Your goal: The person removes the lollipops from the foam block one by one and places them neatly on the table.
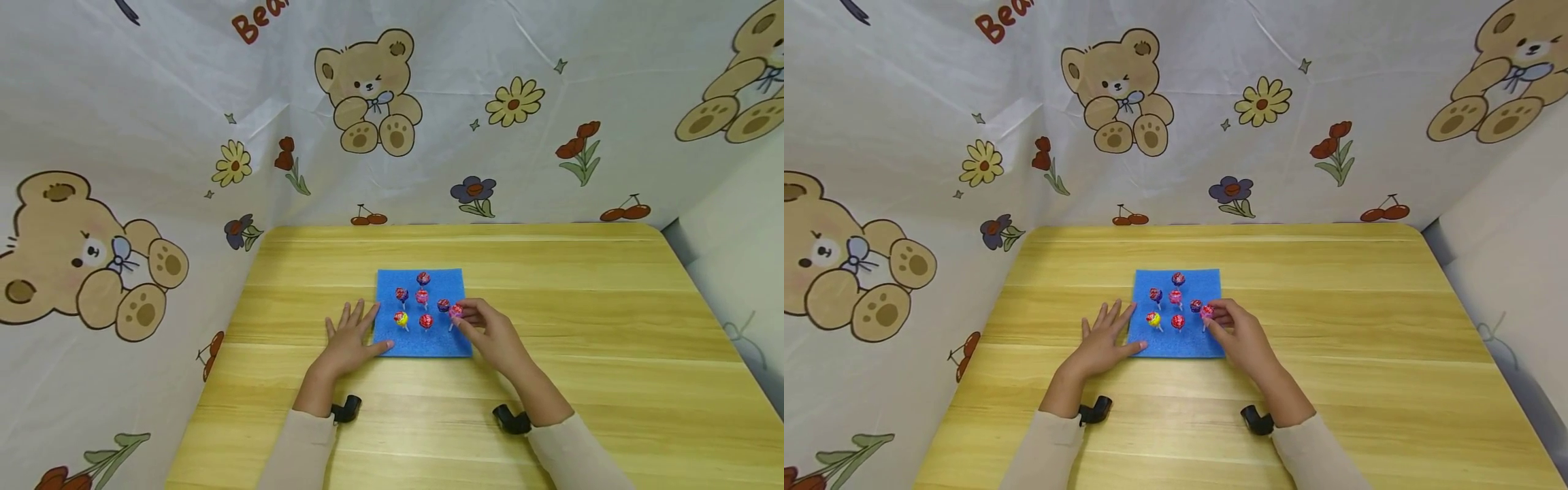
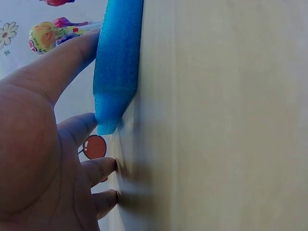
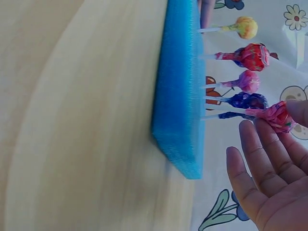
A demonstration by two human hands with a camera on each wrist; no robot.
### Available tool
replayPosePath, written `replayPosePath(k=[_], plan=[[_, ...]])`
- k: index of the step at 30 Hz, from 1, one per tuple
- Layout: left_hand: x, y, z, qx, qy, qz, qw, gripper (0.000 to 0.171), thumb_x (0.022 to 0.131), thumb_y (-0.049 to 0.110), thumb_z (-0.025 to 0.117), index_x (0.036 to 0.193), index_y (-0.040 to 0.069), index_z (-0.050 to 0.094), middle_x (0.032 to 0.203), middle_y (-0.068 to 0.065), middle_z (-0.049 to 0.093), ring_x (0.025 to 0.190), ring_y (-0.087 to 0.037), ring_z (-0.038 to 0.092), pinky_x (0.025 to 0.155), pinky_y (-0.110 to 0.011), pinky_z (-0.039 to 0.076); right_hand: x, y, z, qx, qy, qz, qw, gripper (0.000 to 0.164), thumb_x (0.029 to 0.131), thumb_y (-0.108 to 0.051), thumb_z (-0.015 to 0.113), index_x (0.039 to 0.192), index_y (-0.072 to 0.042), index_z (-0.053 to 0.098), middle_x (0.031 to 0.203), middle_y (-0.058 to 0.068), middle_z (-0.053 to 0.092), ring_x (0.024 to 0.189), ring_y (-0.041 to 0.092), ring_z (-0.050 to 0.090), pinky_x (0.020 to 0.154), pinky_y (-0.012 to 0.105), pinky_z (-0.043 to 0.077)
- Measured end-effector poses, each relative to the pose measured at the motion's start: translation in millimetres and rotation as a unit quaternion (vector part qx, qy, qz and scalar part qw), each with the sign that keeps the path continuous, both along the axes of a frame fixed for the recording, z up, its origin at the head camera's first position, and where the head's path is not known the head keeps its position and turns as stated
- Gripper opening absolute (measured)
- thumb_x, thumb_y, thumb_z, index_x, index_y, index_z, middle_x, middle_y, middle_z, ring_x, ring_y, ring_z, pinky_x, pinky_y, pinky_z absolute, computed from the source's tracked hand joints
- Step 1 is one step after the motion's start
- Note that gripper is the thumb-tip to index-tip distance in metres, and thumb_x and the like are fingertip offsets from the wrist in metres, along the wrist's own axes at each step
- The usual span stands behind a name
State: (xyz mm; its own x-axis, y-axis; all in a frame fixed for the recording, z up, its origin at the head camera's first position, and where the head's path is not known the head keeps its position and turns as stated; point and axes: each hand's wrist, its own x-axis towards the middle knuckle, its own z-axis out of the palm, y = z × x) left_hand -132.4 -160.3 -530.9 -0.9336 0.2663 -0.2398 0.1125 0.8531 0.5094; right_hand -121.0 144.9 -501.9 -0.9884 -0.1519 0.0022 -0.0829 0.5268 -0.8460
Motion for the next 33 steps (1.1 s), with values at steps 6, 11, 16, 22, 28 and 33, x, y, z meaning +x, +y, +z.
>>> replayPosePath(k=[6, 11, 16, 22, 28, 33], plan=[[-0.9, 0.0, -0.9, 0.000, -0.001, 0.000, 1.0000, 0.090, 0.090, 0.066, 0.062, 0.163, 0.033, 0.021, 0.172, -0.010, 0.007, 0.158, -0.040, -0.007, 0.115, -0.077, -0.012, 0.7, 2.3, 5.3, -0.005, 0.005, -0.001, 1.000, 0.040, 0.098, -0.028, 0.068, 0.133, -0.009, 0.060, 0.117, 0.008, 0.070, 0.110, 0.025, 0.068, 0.095, 0.042, 0.058], [-1.5, 0.5, -1.2, -0.004, -0.006, -0.001, 1.0000, 0.091, 0.090, 0.067, 0.061, 0.163, 0.034, 0.017, 0.172, -0.009, 0.005, 0.158, -0.039, -0.008, 0.115, -0.076, -0.013, 0.0, 5.7, 4.6, -0.009, 0.010, -0.004, 1.000, 0.041, 0.099, -0.032, 0.067, 0.133, -0.011, 0.061, 0.116, 0.007, 0.071, 0.110, 0.025, 0.068, 0.092, 0.040, 0.059], [-2.1, 0.2, -1.4, -0.005, -0.008, -0.002, 1.0000, 0.091, 0.090, 0.067, 0.061, 0.163, 0.033, 0.018, 0.172, -0.009, 0.006, 0.158, -0.039, -0.008, 0.115, -0.076, -0.012, -1.1, 11.0, 2.2, 0.000, 0.006, -0.013, 1.000, 0.041, 0.099, -0.033, 0.067, 0.133, -0.012, 0.061, 0.115, 0.006, 0.071, 0.110, 0.025, 0.069, 0.094, 0.042, 0.059], [-2.2, 0.1, 1.4, -0.004, -0.013, -0.004, 0.9999, 0.092, 0.089, 0.068, 0.061, 0.163, 0.033, 0.018, 0.172, -0.010, 0.005, 0.158, -0.039, -0.009, 0.115, -0.076, -0.012, -6.0, 20.1, 1.6, 0.004, 0.019, -0.022, 1.000, 0.038, 0.099, -0.028, 0.067, 0.131, -0.009, 0.062, 0.113, 0.008, 0.072, 0.106, 0.025, 0.070, 0.095, 0.041, 0.058], [-2.4, 0.0, 0.4, -0.004, -0.015, -0.007, 0.9999, 0.093, 0.089, 0.069, 0.062, 0.163, 0.033, 0.017, 0.172, -0.009, 0.004, 0.158, -0.039, -0.009, 0.115, -0.076, -0.012, -12.0, 27.9, -2.9, -0.002, 0.012, -0.038, 0.999, 0.036, 0.100, -0.029, 0.066, 0.129, -0.009, 0.062, 0.111, 0.009, 0.070, 0.103, 0.024, 0.068, 0.086, 0.017, 0.055], [-2.3, -0.1, -0.3, -0.008, -0.014, -0.007, 0.9998, 0.093, 0.089, 0.069, 0.061, 0.163, 0.034, 0.016, 0.172, -0.009, 0.004, 0.158, -0.039, -0.009, 0.115, -0.076, -0.012, -17.2, 32.1, -7.7, -0.002, -0.012, -0.058, 0.998, 0.040, 0.100, -0.036, 0.065, 0.127, -0.007, 0.063, 0.110, 0.011, 0.070, 0.099, 0.024, 0.068, 0.078, 0.014, 0.053]])
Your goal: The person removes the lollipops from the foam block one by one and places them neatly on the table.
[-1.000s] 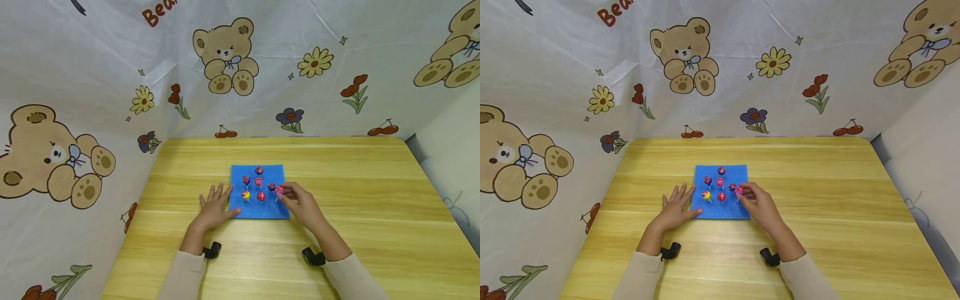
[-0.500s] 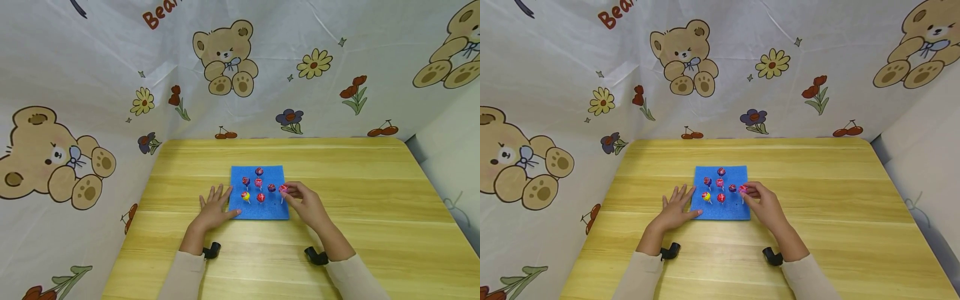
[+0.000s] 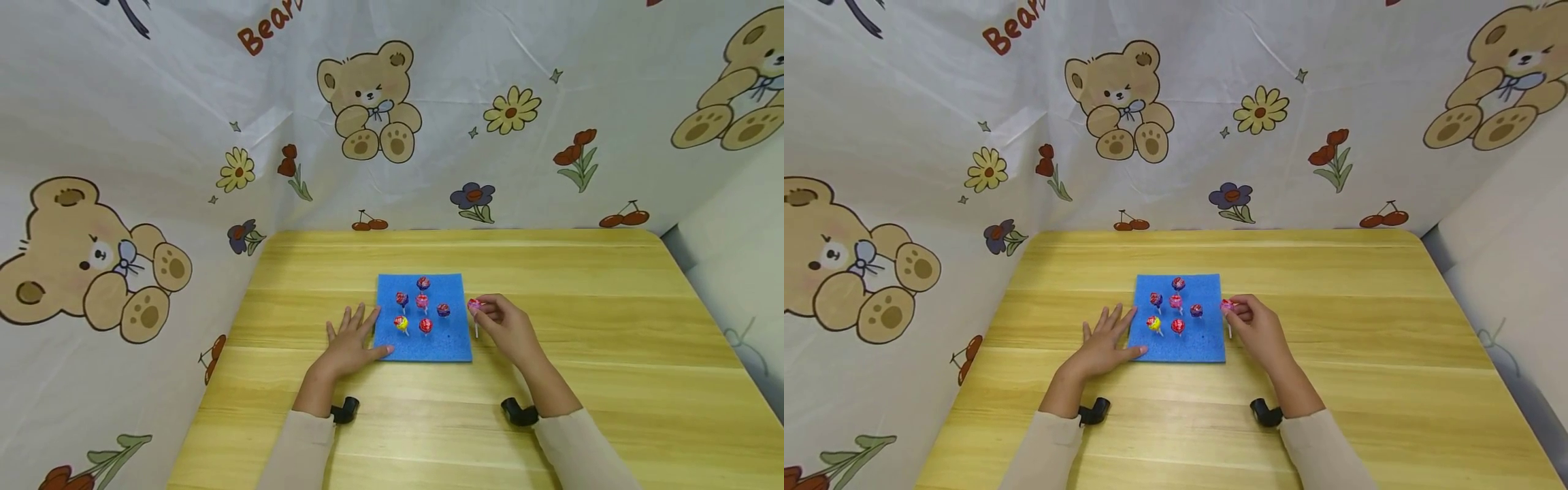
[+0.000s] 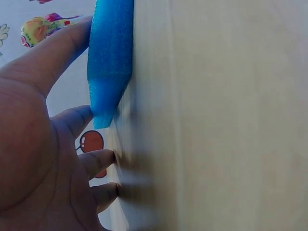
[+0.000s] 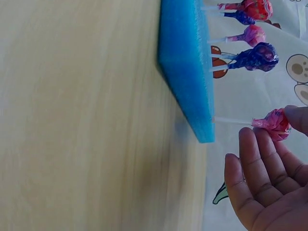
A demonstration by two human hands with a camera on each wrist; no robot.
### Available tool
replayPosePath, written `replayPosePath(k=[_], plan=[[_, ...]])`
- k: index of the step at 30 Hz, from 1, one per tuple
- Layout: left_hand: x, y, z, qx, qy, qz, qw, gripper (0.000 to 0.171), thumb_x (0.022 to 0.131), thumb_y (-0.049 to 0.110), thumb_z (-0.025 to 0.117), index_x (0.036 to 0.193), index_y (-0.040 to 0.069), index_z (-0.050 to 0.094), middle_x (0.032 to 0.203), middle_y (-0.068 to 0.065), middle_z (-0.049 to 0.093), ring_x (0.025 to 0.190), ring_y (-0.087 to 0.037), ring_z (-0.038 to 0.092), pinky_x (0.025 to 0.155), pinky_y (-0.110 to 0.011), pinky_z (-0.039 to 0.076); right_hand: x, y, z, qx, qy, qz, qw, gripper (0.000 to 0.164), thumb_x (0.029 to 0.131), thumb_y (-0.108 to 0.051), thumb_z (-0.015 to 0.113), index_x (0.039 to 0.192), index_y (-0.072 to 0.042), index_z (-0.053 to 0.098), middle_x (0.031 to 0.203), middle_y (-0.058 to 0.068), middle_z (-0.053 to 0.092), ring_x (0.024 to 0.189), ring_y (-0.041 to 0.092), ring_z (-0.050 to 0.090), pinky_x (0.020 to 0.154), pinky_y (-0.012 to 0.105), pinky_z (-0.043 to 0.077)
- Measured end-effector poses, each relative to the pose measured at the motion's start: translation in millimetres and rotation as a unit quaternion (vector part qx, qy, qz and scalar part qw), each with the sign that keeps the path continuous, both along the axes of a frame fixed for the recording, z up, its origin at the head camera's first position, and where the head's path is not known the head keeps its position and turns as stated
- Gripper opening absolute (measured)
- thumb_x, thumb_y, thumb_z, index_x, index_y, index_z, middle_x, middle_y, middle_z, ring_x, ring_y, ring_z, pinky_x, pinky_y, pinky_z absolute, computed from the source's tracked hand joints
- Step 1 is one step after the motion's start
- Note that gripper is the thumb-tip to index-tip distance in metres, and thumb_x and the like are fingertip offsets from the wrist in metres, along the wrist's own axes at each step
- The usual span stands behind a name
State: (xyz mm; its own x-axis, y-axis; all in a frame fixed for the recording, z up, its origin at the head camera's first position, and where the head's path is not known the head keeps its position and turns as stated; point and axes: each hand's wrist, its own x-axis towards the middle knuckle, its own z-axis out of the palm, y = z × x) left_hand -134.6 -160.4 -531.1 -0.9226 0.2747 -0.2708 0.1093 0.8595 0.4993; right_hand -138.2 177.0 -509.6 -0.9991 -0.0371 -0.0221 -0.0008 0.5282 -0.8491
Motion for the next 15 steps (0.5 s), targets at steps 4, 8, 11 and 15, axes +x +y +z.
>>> replayPosePath(k=[4, 8, 11, 15], plan=[[0.5, -0.5, 0.2, 0.001, 0.002, 0.001, 1.0000, 0.093, 0.089, 0.068, 0.061, 0.163, 0.033, 0.017, 0.172, -0.010, 0.005, 0.158, -0.040, -0.008, 0.115, -0.077, -0.012, -4.4, 2.4, -3.6, 0.015, -0.019, -0.014, 1.000, 0.043, 0.100, -0.039, 0.064, 0.126, -0.005, 0.062, 0.109, 0.012, 0.071, 0.097, 0.023, 0.068, 0.075, 0.017, 0.053], [0.3, -0.6, 0.9, 0.004, 0.004, 0.002, 1.0000, 0.092, 0.089, 0.068, 0.061, 0.163, 0.033, 0.018, 0.172, -0.010, 0.006, 0.158, -0.040, -0.008, 0.115, -0.077, -0.012, -8.0, 4.9, -7.6, 0.032, -0.036, -0.021, 0.999, 0.043, 0.100, -0.039, 0.064, 0.125, -0.003, 0.062, 0.108, 0.013, 0.072, 0.094, 0.022, 0.068, 0.073, 0.021, 0.053], [-0.2, -1.0, -0.2, 0.004, 0.004, 0.001, 1.0000, 0.092, 0.089, 0.068, 0.061, 0.163, 0.033, 0.018, 0.172, -0.010, 0.006, 0.158, -0.040, -0.008, 0.115, -0.077, -0.012, -9.4, 6.6, -10.5, 0.038, -0.052, -0.024, 0.998, 0.043, 0.100, -0.038, 0.064, 0.124, -0.003, 0.062, 0.106, 0.013, 0.071, 0.092, 0.021, 0.066, 0.073, 0.024, 0.052], [0.3, -1.3, -1.2, 0.006, 0.007, 0.001, 1.0000, 0.092, 0.089, 0.068, 0.062, 0.163, 0.033, 0.019, 0.172, -0.011, 0.006, 0.158, -0.040, -0.008, 0.114, -0.078, -0.011, -10.8, 7.9, -14.8, 0.042, -0.071, -0.025, 0.996, 0.041, 0.100, -0.037, 0.065, 0.121, -0.003, 0.063, 0.102, 0.012, 0.070, 0.089, 0.020, 0.064, 0.071, 0.026, 0.049]])
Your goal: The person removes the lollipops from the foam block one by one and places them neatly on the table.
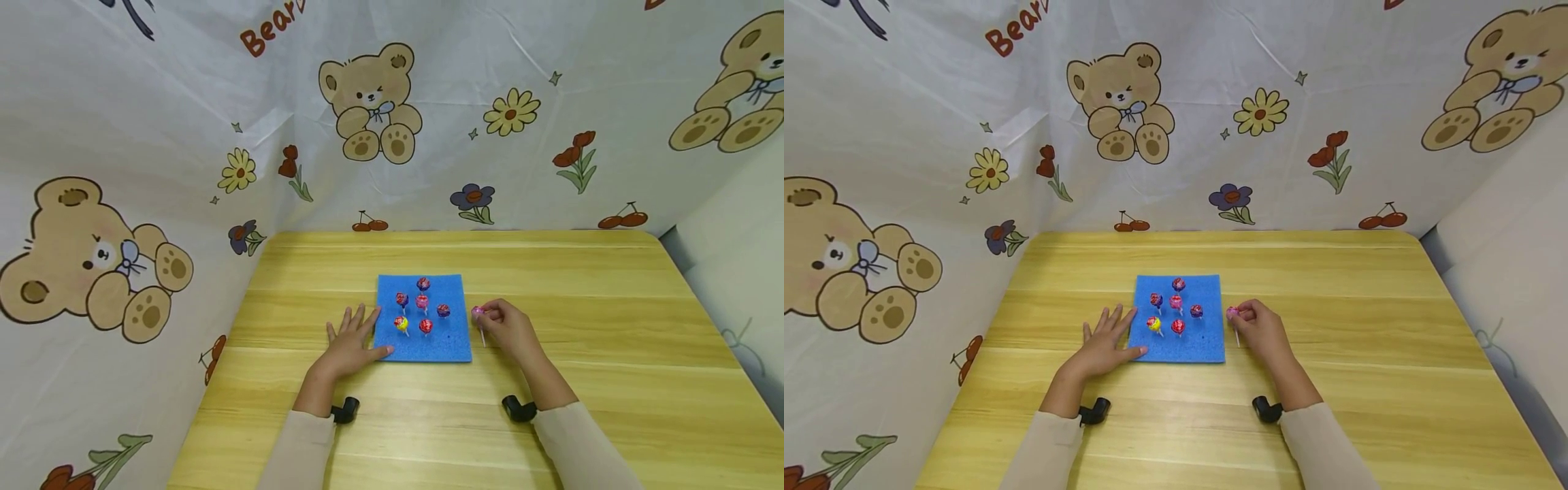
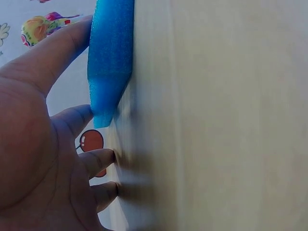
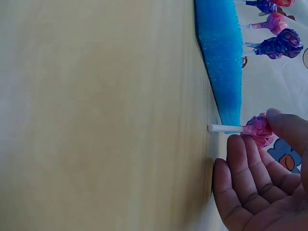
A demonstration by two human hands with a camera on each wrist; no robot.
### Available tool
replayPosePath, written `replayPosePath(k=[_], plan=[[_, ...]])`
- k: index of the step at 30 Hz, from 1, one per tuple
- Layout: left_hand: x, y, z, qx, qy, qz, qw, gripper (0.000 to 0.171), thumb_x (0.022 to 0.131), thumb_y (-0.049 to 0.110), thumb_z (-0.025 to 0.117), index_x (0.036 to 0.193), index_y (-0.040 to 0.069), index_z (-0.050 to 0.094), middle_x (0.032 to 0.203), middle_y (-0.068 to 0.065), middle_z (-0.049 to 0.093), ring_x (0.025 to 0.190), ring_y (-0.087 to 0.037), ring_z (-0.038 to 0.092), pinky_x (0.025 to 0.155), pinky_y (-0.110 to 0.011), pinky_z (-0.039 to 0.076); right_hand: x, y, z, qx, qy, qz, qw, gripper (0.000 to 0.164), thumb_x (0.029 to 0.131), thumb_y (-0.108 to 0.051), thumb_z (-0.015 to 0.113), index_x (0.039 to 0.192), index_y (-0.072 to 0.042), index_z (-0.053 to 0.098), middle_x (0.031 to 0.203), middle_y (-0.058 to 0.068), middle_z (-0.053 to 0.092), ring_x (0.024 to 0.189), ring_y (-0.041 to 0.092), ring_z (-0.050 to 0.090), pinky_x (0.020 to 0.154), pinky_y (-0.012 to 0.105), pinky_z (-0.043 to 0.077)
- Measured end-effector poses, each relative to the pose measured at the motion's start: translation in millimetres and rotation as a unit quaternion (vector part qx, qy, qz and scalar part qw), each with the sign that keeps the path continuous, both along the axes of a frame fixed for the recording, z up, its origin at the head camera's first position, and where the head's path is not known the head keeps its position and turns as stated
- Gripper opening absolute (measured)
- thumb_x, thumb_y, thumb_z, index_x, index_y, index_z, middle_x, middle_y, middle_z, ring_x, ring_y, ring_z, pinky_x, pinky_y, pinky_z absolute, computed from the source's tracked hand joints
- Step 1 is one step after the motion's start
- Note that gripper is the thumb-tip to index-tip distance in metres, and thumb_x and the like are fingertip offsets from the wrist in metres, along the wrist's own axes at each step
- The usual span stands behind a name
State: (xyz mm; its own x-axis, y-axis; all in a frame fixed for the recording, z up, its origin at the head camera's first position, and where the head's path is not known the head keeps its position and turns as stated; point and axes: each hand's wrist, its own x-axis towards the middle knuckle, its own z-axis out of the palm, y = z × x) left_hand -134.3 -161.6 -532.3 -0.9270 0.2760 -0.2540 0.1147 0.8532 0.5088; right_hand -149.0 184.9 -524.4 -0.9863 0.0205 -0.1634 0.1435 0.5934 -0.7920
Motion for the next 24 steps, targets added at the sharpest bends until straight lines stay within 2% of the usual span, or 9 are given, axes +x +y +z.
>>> replayPosePath(k=[12, 24], plan=[[-1.5, 0.8, 0.5, 0.005, -0.002, 0.000, 1.0000, 0.093, 0.089, 0.068, 0.062, 0.163, 0.033, 0.018, 0.172, -0.010, 0.005, 0.158, -0.040, -0.008, 0.115, -0.077, -0.013, -10.2, -1.7, -4.2, 0.032, -0.020, 0.012, 0.999, 0.033, 0.098, -0.032, 0.067, 0.110, -0.002, 0.064, 0.092, 0.010, 0.069, 0.080, 0.020, 0.059, 0.067, 0.028, 0.047], [0.0, 0.1, 0.1, 0.005, -0.003, 0.003, 1.0000, 0.093, 0.089, 0.068, 0.063, 0.163, 0.033, 0.020, 0.172, -0.010, 0.007, 0.158, -0.040, -0.007, 0.114, -0.077, -0.012, -13.2, -5.1, -4.3, 0.050, -0.037, 0.026, 0.998, 0.032, 0.097, -0.030, 0.068, 0.109, -0.001, 0.062, 0.092, 0.011, 0.067, 0.079, 0.020, 0.058, 0.065, 0.027, 0.046]])
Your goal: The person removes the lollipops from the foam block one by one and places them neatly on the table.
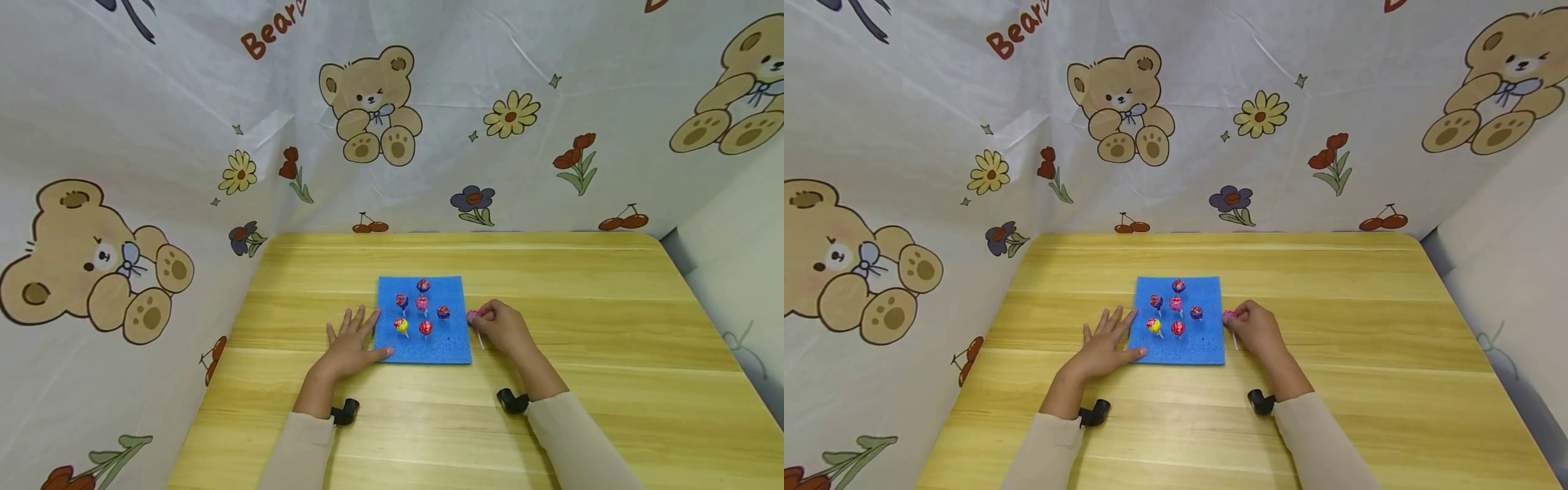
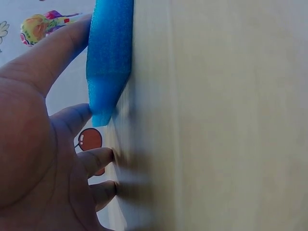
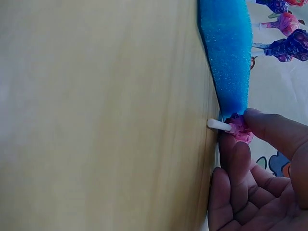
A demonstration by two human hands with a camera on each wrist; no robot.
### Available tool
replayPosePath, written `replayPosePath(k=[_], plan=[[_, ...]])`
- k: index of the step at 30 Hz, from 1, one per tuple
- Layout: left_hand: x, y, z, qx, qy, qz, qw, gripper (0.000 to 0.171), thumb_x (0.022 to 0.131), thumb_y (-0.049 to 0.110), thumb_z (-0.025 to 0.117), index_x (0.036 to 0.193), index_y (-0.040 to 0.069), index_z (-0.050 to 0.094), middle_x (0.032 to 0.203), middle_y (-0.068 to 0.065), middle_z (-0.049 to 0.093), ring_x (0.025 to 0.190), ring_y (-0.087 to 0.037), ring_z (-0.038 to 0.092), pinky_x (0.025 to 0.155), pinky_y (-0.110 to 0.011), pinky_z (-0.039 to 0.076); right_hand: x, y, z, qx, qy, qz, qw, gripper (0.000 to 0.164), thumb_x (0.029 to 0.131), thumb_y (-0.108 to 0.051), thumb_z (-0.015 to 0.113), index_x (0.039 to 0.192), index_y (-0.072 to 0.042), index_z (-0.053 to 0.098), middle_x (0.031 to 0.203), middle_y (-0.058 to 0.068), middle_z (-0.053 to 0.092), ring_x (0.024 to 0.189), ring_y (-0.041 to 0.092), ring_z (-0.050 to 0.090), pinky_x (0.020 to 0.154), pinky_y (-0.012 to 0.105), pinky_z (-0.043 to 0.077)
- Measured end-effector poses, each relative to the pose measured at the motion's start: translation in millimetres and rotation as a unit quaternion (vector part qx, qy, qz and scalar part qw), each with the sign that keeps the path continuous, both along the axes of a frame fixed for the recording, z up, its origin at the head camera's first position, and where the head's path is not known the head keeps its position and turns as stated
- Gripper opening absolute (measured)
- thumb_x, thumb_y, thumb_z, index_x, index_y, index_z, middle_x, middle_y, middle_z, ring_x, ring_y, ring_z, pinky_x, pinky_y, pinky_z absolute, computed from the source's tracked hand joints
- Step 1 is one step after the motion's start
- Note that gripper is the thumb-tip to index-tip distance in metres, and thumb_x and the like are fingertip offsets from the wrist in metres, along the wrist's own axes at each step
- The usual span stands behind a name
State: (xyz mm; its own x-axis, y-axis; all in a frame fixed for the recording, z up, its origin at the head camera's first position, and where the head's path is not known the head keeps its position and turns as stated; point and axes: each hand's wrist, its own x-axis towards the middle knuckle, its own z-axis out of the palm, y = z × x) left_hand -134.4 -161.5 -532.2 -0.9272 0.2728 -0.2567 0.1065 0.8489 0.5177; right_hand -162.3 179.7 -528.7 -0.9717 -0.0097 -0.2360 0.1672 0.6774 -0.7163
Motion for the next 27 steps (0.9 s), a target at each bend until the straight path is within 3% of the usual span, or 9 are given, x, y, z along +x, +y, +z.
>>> replayPosePath(k=[10, 27], plan=[[0.3, -2.3, 1.2, 0.000, -0.002, 0.001, 1.0000, 0.094, 0.089, 0.067, 0.064, 0.163, 0.035, 0.016, 0.172, -0.008, 0.004, 0.158, -0.038, -0.010, 0.115, -0.075, -0.015, 0.1, -0.8, 1.4, -0.007, -0.003, 0.011, 1.000, 0.033, 0.095, -0.022, 0.068, 0.117, 0.001, 0.062, 0.098, 0.013, 0.074, 0.082, 0.019, 0.063, 0.067, 0.026, 0.048], [0.3, 0.0, 0.7, 0.005, -0.003, 0.000, 1.0000, 0.093, 0.089, 0.066, 0.064, 0.163, 0.033, 0.018, 0.172, -0.010, 0.005, 0.158, -0.039, -0.009, 0.114, -0.076, -0.014, 4.0, 2.1, 2.7, -0.006, -0.010, 0.010, 1.000, 0.035, 0.096, -0.024, 0.070, 0.118, 0.000, 0.060, 0.104, 0.015, 0.069, 0.091, 0.024, 0.062, 0.074, 0.029, 0.051]])
